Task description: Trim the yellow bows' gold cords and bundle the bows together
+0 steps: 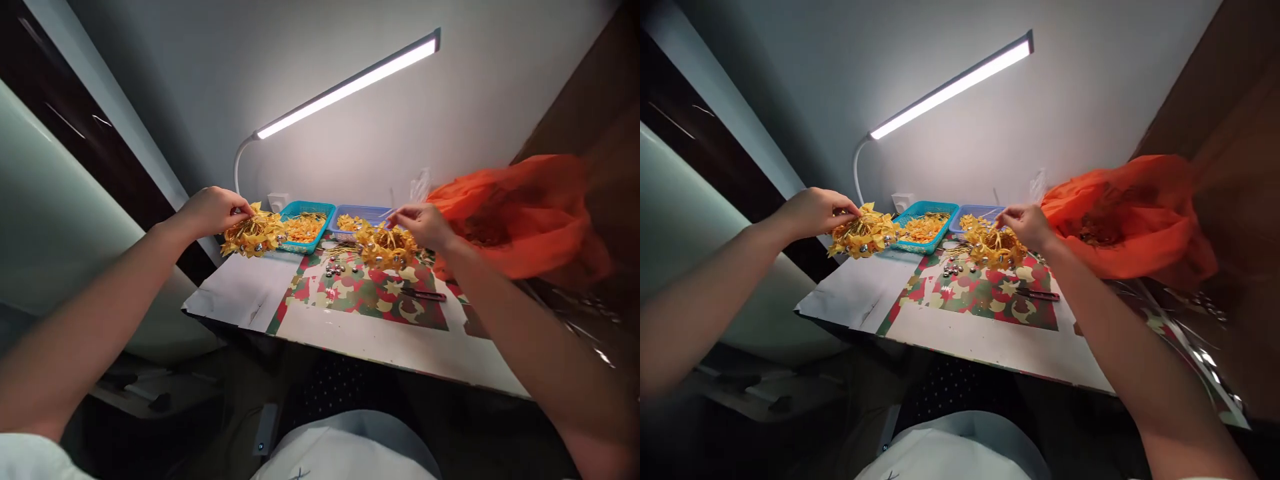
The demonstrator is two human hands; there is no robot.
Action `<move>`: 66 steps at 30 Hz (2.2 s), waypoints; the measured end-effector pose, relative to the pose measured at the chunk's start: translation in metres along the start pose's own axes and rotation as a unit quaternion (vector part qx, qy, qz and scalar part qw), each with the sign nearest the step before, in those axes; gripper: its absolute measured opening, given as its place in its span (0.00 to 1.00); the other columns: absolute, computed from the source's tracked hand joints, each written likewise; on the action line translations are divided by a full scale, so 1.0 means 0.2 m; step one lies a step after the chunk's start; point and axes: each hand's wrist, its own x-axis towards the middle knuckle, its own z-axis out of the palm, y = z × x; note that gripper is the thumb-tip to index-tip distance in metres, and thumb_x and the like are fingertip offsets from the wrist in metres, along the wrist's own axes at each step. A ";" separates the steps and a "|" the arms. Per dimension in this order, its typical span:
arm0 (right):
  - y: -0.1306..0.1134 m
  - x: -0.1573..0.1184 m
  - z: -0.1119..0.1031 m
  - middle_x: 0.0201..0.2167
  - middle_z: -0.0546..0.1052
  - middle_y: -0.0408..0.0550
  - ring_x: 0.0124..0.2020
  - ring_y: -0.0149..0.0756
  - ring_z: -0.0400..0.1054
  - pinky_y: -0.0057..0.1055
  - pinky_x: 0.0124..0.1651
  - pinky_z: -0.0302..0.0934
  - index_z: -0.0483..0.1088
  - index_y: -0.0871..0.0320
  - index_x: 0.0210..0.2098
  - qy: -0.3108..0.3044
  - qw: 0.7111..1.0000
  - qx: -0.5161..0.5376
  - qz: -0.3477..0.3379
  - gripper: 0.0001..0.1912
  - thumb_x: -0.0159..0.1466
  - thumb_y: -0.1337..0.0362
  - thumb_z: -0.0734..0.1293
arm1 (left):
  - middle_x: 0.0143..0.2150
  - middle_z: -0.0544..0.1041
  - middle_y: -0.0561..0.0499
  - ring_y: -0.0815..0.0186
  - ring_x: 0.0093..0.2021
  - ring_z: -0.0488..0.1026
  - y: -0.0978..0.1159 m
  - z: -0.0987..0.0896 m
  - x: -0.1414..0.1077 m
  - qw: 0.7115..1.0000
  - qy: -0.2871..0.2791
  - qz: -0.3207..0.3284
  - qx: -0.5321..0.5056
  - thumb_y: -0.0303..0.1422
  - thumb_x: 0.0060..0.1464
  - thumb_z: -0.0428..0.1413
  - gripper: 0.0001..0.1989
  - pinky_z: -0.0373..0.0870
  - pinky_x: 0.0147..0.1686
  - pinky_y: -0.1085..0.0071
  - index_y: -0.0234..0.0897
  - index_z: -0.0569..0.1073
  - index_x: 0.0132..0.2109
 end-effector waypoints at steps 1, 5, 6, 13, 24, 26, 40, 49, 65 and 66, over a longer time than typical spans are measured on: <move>0.02 0.00 0.00 0.27 0.82 0.49 0.34 0.41 0.77 0.33 0.41 0.67 0.79 0.59 0.25 -0.007 1.000 -0.018 0.005 0.11 0.58 0.59 0.68 | 0.34 0.81 0.51 0.59 0.34 0.75 0.02 0.00 0.00 1.000 -0.007 0.008 0.004 0.37 0.49 0.51 0.14 0.66 0.35 0.69 0.42 0.81 0.35; 0.06 -0.03 0.01 0.37 0.83 0.52 0.46 0.45 0.76 0.35 0.50 0.66 0.79 0.58 0.23 0.009 0.999 -0.038 -0.013 0.09 0.56 0.63 0.69 | 0.32 0.80 0.49 0.59 0.33 0.74 0.08 0.07 -0.01 1.000 -0.011 0.017 -0.017 0.35 0.50 0.53 0.13 0.64 0.33 0.69 0.41 0.82 0.36; 0.06 -0.03 0.01 0.39 0.83 0.53 0.47 0.45 0.76 0.35 0.51 0.66 0.79 0.58 0.24 0.017 0.999 -0.041 -0.013 0.09 0.57 0.63 0.68 | 0.32 0.80 0.49 0.59 0.32 0.74 0.10 0.08 -0.01 1.000 -0.008 0.015 -0.022 0.36 0.50 0.53 0.13 0.63 0.32 0.69 0.40 0.82 0.37; 0.08 -0.08 -0.01 0.29 0.82 0.51 0.35 0.41 0.75 0.32 0.40 0.64 0.80 0.61 0.27 0.019 0.997 -0.073 0.022 0.10 0.57 0.63 0.68 | 0.34 0.81 0.48 0.58 0.33 0.74 0.19 0.14 -0.01 0.999 -0.010 0.021 -0.030 0.37 0.52 0.53 0.14 0.64 0.32 0.68 0.40 0.83 0.38; 0.06 -0.15 -0.02 0.24 0.79 0.47 0.29 0.35 0.69 0.28 0.33 0.57 0.81 0.62 0.29 0.036 0.995 -0.088 0.044 0.13 0.58 0.60 0.67 | 0.31 0.79 0.46 0.54 0.34 0.75 0.22 0.20 0.01 0.999 -0.035 0.007 -0.025 0.35 0.51 0.54 0.12 0.61 0.29 0.67 0.42 0.83 0.36; 0.06 -0.16 -0.02 0.23 0.78 0.47 0.28 0.34 0.68 0.29 0.33 0.57 0.80 0.62 0.29 0.037 0.994 -0.089 0.046 0.13 0.57 0.60 0.67 | 0.31 0.79 0.46 0.54 0.34 0.75 0.22 0.20 0.00 0.999 -0.035 0.000 -0.021 0.36 0.52 0.54 0.12 0.60 0.29 0.67 0.42 0.83 0.37; 0.07 -0.24 -0.02 0.20 0.73 0.45 0.24 0.31 0.61 0.28 0.28 0.52 0.80 0.63 0.28 0.052 0.993 -0.082 0.066 0.16 0.57 0.57 0.66 | 0.34 0.80 0.51 0.60 0.34 0.73 0.24 0.16 -0.09 0.999 -0.051 -0.006 -0.007 0.37 0.55 0.54 0.13 0.59 0.30 0.71 0.39 0.81 0.41; 0.11 -0.24 0.02 0.17 0.71 0.44 0.22 0.29 0.58 0.28 0.26 0.51 0.80 0.64 0.29 0.044 0.992 -0.076 0.091 0.19 0.56 0.54 0.65 | 0.30 0.81 0.47 0.56 0.32 0.75 0.21 0.21 -0.09 0.998 -0.066 -0.012 -0.013 0.38 0.53 0.54 0.13 0.59 0.28 0.68 0.41 0.82 0.37; 0.11 -0.17 0.11 0.15 0.71 0.44 0.21 0.31 0.62 0.29 0.26 0.57 0.80 0.64 0.27 0.001 0.992 -0.069 0.107 0.19 0.55 0.51 0.70 | 0.27 0.82 0.54 0.62 0.30 0.76 0.18 0.17 -0.02 0.983 -0.176 0.043 -0.035 0.41 0.42 0.57 0.10 0.62 0.26 0.73 0.47 0.82 0.28; 0.11 -0.17 0.11 0.16 0.72 0.45 0.21 0.31 0.62 0.29 0.26 0.58 0.80 0.64 0.27 -0.004 0.992 -0.068 0.108 0.19 0.55 0.52 0.70 | 0.27 0.82 0.54 0.63 0.29 0.76 0.17 0.18 -0.02 0.982 -0.179 0.042 -0.034 0.41 0.42 0.57 0.09 0.62 0.26 0.73 0.47 0.82 0.27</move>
